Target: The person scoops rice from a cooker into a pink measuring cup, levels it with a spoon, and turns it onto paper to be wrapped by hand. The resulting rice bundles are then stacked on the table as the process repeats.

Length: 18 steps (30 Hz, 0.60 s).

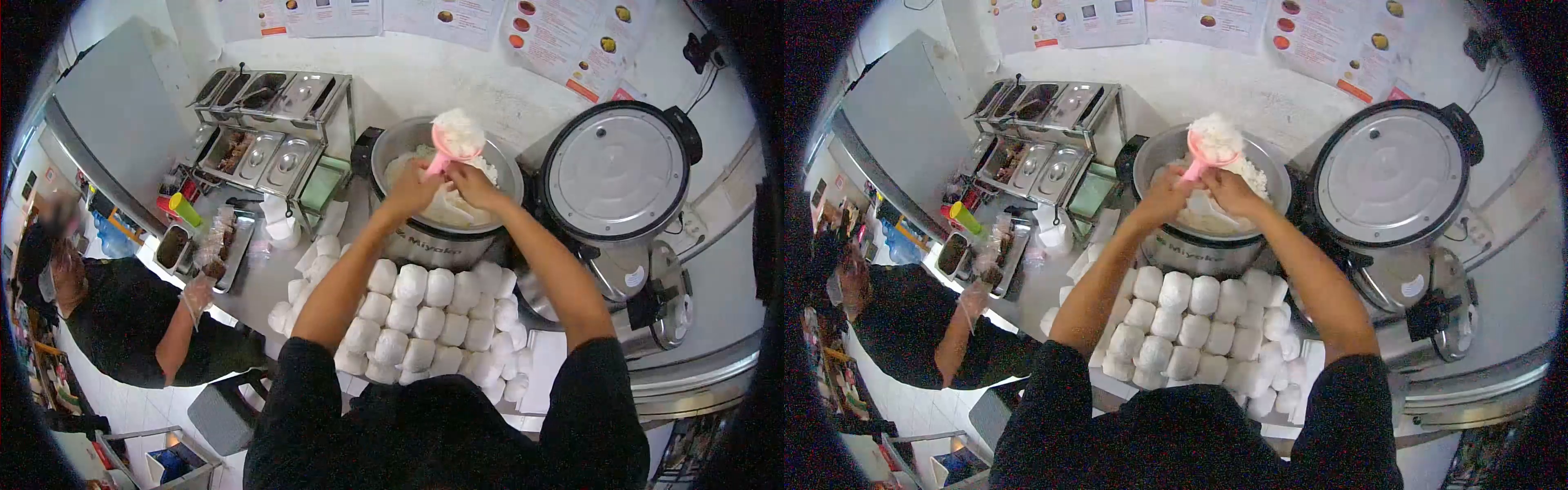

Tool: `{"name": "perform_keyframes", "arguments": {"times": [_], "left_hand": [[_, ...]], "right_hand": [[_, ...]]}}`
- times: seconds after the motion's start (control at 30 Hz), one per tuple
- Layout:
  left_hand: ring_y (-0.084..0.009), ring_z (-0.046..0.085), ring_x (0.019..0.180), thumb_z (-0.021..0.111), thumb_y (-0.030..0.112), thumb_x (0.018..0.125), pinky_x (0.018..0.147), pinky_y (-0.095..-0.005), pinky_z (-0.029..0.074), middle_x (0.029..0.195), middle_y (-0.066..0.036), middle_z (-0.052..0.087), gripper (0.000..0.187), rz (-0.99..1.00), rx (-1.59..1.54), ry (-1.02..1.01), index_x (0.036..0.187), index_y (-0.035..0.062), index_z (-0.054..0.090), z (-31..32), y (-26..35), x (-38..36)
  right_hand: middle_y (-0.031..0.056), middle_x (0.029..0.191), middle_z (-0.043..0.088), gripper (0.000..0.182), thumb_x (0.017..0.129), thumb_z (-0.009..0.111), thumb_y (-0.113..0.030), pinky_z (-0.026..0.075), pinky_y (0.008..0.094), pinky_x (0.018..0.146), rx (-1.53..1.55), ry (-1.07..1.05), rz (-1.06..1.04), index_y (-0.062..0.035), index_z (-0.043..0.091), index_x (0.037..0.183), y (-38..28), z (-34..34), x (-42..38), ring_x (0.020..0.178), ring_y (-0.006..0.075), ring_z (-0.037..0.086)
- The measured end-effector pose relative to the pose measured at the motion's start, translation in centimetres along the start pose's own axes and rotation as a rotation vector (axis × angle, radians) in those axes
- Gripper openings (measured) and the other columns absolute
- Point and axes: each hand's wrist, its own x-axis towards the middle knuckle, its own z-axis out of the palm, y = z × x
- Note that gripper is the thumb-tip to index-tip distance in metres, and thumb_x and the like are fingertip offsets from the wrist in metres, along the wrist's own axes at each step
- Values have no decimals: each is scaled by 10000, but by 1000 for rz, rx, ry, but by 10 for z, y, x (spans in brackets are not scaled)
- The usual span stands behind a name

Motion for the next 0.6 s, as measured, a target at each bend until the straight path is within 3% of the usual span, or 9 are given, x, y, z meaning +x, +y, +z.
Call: {"name": "perform_keyframes", "arguments": {"times": [0.07, 0.1, 0.13, 0.2, 0.23, 0.27, 0.4, 0.5, 0.6], "left_hand": [[-211, 634, 794, 506, 370, 918, 693, -348, 523, 986, -161, 650, 445, 281, 105, 106, 1197, 36, 595, -19, -21, -12], [-232, 639, 884, 484, 359, 936, 771, -375, 508, 1019, -202, 647, 468, 335, 226, 66, 1262, 31, 556, -25, -42, -20], [-254, 644, 974, 463, 349, 955, 849, -402, 493, 1053, -242, 644, 496, 407, 350, 44, 1327, 26, 517, -29, -52, -25], [-195, 641, 797, 449, 354, 970, 687, -361, 517, 907, -163, 656, 516, -100, -23, -252, 1397, 67, 482, -55, 15, -69], [-117, 537, 608, 458, 454, 992, 534, -299, 477, 763, -28, 605, 546, -126, -132, -272, 1432, 131, 463, -52, 4, -76], [-74, 461, 519, 480, 404, 996, 432, -243, 386, 663, 35, 491, 518, -192, -125, -239, 1453, 164, 438, -49, 12, -86], [-59, 470, 507, 493, 378, 1001, 414, -212, 367, 728, 18, 570, 534, -262, -406, -346, 1488, 192, 375, -51, -2, -97], [-57, 478, 522, 500, 369, 1001, 418, -208, 377, 804, 11, 600, 542, -262, -344, -300, 1486, 162, 375, -53, -2, -98], [-149, 600, 679, 468, 357, 1007, 598, -299, 493, 870, -66, 649, 487, -88, -158, -244, 1439, 132, 449, -48, -11, -97]], "right_hand": [[96, 961, 676, 382, 927, 577, -394, 520, 365, 725, -770, -347, -73, -33, 672, 1010, 43, -11, 25, 830, 218, 642], [91, 912, 679, 391, 899, 610, -414, 514, 379, 730, -1160, -511, -110, -37, 700, 952, 65, -12, 37, 837, 224, 643], [96, 910, 681, 377, 892, 610, -396, 516, 380, 722, -1260, -559, -125, -34, 699, 949, 77, -11, 46, 827, 228, 645], [108, 904, 684, 349, 879, 610, -361, 521, 381, 708, -1121, -526, -77, -29, 698, 943, 90, 1, 52, 808, 236, 650], [113, 901, 686, 336, 872, 610, -343, 524, 382, 701, -1035, -518, -51, -26, 697, 940, 90, 8, 57, 798, 240, 653], [119, 899, 687, 322, 865, 610, -325, 526, 383, 694, -969, -522, -23, -23, 696, 937, 87, 13, 61, 788, 244, 655], [142, 888, 694, 270, 838, 610, -254, 536, 387, 665, -837, -604, 134, -12, 693, 924, 64, 5, 67, 749, 260, 665], [159, 879, 699, 234, 818, 610, -200, 544, 389, 643, -759, -659, 363, -3, 690, 915, 39, -22, 46, 719, 272, 673], [176, 871, 704, 202, 798, 610, -147, 551, 392, 622, -736, -634, 548, 5, 688, 905, 1, -55, 20, 690, 284, 681]]}}
